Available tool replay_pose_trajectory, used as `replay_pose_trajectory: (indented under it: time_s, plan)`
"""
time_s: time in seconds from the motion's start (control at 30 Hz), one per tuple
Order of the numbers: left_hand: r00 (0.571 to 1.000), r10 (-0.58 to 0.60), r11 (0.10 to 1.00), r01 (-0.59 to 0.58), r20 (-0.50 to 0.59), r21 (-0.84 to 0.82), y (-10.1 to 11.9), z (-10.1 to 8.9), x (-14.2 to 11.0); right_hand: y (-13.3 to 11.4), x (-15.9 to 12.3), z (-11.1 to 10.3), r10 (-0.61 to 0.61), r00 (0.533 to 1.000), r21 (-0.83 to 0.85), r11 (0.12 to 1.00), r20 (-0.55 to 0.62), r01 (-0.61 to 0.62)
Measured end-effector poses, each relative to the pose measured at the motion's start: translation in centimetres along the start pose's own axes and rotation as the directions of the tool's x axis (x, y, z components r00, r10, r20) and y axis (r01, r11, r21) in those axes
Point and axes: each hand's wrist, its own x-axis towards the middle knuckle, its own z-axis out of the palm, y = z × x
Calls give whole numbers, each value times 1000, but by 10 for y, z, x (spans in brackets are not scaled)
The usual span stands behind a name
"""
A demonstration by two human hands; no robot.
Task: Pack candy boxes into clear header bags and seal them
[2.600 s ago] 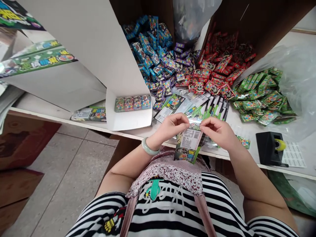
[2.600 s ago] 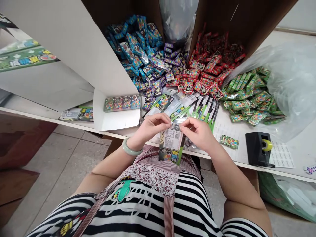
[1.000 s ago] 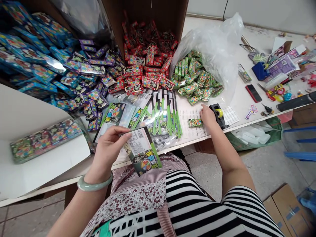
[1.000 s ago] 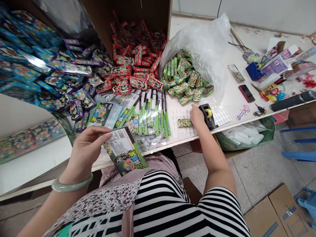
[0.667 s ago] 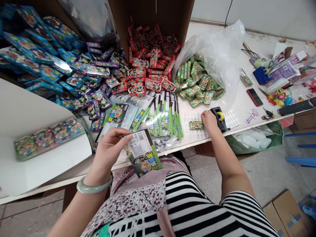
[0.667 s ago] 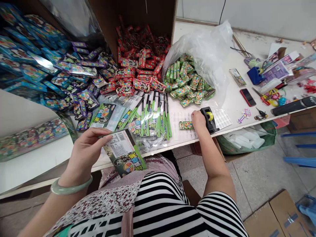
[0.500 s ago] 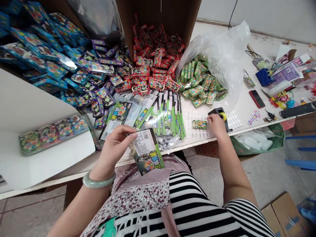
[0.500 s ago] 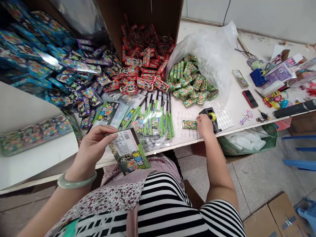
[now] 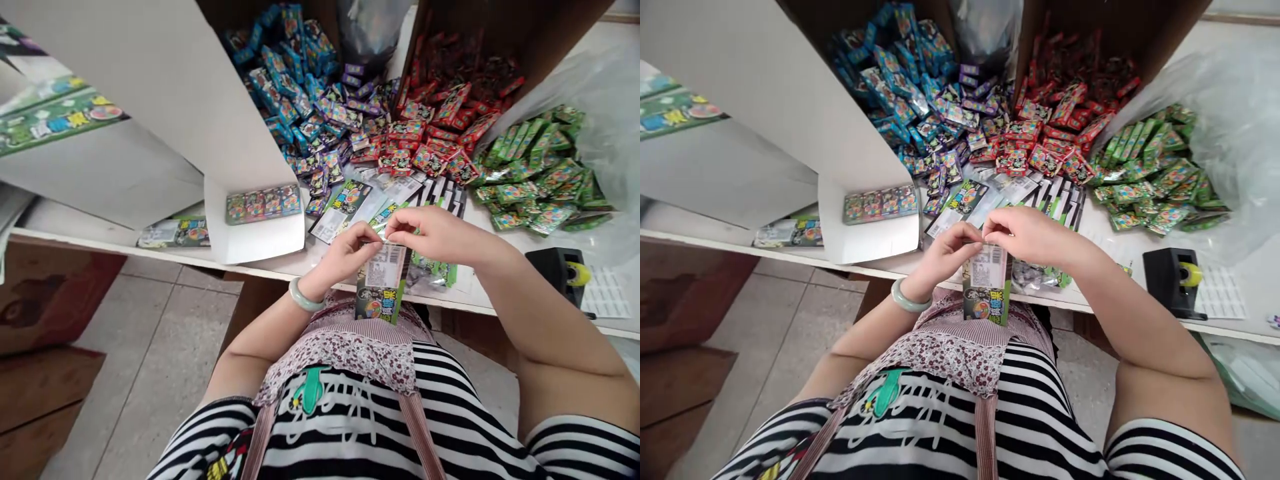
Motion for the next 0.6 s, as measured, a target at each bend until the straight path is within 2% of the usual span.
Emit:
replay_pose_trajectory:
  time_s: [0.17,0.3,0.4,0.5,0.6]
  plan:
    - [1000,12,1000,-12,-16,-23,-2,-6,-2,1,14,3,97,994,-119,989,60,-89]
    - [998,37,998,-39,-45,-52,-8,-2,-1,-1,15,6,141,989,-154,979,43,-133]
    - [992,58,998,-61,-112,-26,-15,6,-1,-2,13,9,162,987,-166,973,0,-160]
    - [983,75,997,-71,-170,27,-20,12,-1,2,11,12,155,987,-146,977,-34,-158]
    - [980,109,993,-100,-164,63,-22,14,-2,11,14,12,166,985,-45,985,-35,-168]
